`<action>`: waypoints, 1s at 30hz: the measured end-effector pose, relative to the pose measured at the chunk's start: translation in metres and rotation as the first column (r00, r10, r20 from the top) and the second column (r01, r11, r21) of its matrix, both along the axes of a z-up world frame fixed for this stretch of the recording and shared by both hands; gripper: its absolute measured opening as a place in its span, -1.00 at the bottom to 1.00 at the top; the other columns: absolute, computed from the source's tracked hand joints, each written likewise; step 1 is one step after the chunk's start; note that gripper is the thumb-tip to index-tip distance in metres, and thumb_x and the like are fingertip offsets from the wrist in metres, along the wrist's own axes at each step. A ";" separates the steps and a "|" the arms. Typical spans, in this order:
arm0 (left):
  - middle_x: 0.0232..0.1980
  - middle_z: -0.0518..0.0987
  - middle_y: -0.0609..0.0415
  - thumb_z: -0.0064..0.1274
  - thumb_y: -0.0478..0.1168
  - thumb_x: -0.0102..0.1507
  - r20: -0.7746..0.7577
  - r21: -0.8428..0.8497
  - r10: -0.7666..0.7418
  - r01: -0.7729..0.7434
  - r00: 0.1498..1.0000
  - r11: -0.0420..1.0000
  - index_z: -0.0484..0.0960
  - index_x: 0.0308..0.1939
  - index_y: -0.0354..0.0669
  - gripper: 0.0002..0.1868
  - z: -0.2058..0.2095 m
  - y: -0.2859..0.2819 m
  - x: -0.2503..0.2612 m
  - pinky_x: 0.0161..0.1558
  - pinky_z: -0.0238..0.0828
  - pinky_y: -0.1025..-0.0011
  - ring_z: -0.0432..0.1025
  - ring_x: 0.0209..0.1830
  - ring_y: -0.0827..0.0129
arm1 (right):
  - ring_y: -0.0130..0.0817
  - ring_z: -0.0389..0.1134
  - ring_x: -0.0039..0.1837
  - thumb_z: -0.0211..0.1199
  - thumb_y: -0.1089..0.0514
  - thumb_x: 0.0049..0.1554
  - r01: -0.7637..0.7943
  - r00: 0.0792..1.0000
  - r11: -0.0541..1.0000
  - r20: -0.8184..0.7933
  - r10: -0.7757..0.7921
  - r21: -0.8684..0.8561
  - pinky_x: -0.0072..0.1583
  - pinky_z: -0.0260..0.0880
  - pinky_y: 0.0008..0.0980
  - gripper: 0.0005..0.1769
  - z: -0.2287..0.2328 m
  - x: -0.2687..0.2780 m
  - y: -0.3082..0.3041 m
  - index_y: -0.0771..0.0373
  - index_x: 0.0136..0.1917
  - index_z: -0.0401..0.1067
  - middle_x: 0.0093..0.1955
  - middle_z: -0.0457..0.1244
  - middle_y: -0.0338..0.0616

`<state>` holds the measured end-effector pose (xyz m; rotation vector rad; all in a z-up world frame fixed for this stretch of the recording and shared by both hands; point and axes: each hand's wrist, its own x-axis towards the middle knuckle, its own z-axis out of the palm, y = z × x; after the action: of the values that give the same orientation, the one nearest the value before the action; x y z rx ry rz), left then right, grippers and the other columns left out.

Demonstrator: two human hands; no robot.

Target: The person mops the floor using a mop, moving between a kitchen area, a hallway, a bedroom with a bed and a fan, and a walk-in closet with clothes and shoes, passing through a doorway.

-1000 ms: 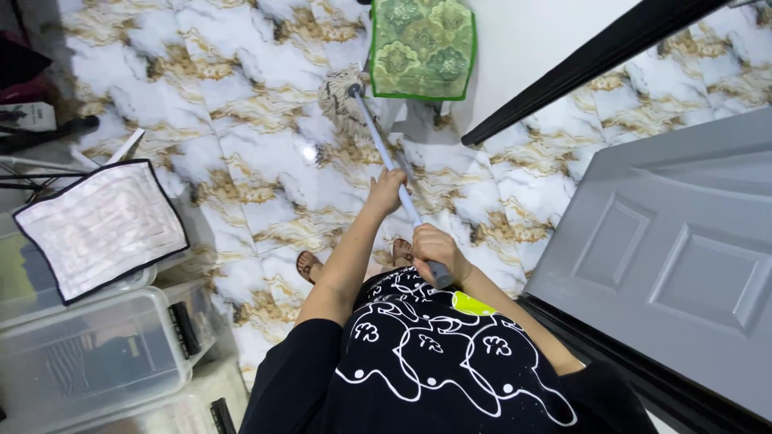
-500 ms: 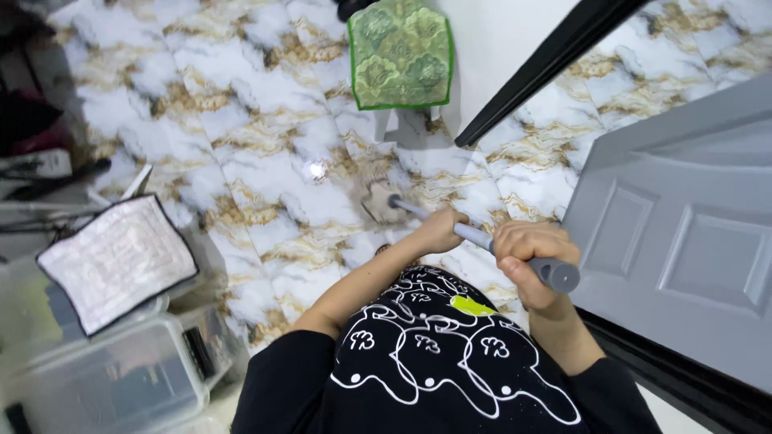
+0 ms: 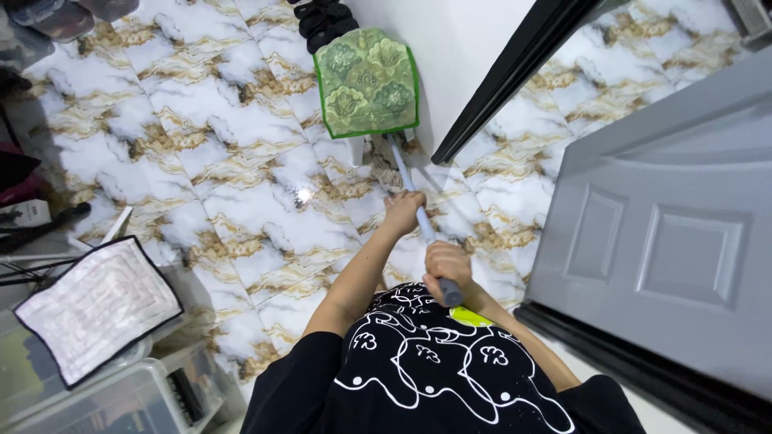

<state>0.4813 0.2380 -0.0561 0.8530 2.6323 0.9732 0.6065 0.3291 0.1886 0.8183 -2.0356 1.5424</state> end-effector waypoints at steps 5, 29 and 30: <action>-0.05 0.66 -0.01 0.25 0.05 0.05 -0.014 0.015 0.007 -0.007 1.000 1.000 0.66 -0.31 -0.01 -0.71 0.005 0.045 0.007 -0.03 0.11 -0.52 0.45 0.13 -0.12 | -0.15 0.24 -0.36 0.21 0.39 -0.11 -0.177 0.975 0.984 0.142 0.171 0.034 -0.19 0.31 -0.24 -0.80 0.035 -0.010 0.063 0.28 -0.41 0.20 -0.43 0.16 -0.08; 0.39 0.39 -0.08 0.24 -0.26 -0.02 0.112 -0.003 0.105 -0.105 0.988 0.994 0.52 0.02 -0.01 -0.49 -0.039 0.100 0.021 0.33 0.15 -0.18 0.17 0.39 -0.29 | 0.04 0.28 -0.15 0.26 0.43 -0.13 -0.291 0.951 0.954 0.134 0.279 0.078 0.05 0.35 -0.06 -0.80 -0.080 -0.028 0.171 0.29 -0.28 0.27 -0.28 0.18 0.01; 0.42 0.37 -0.07 0.23 -0.29 -0.01 0.155 -0.052 0.135 -0.129 0.979 0.990 0.51 0.02 -0.01 -0.50 -0.033 0.108 0.028 0.31 0.14 -0.16 0.15 0.42 -0.29 | 0.05 0.27 -0.15 0.26 0.43 -0.13 -0.297 0.948 0.949 0.148 0.280 0.104 0.03 0.34 -0.08 -0.80 -0.078 -0.027 0.170 0.30 -0.29 0.27 -0.29 0.17 0.02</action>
<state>0.5091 0.3460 -0.0893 0.5719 2.5890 0.9701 0.5796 0.4995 0.1101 1.1345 -2.2032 1.6748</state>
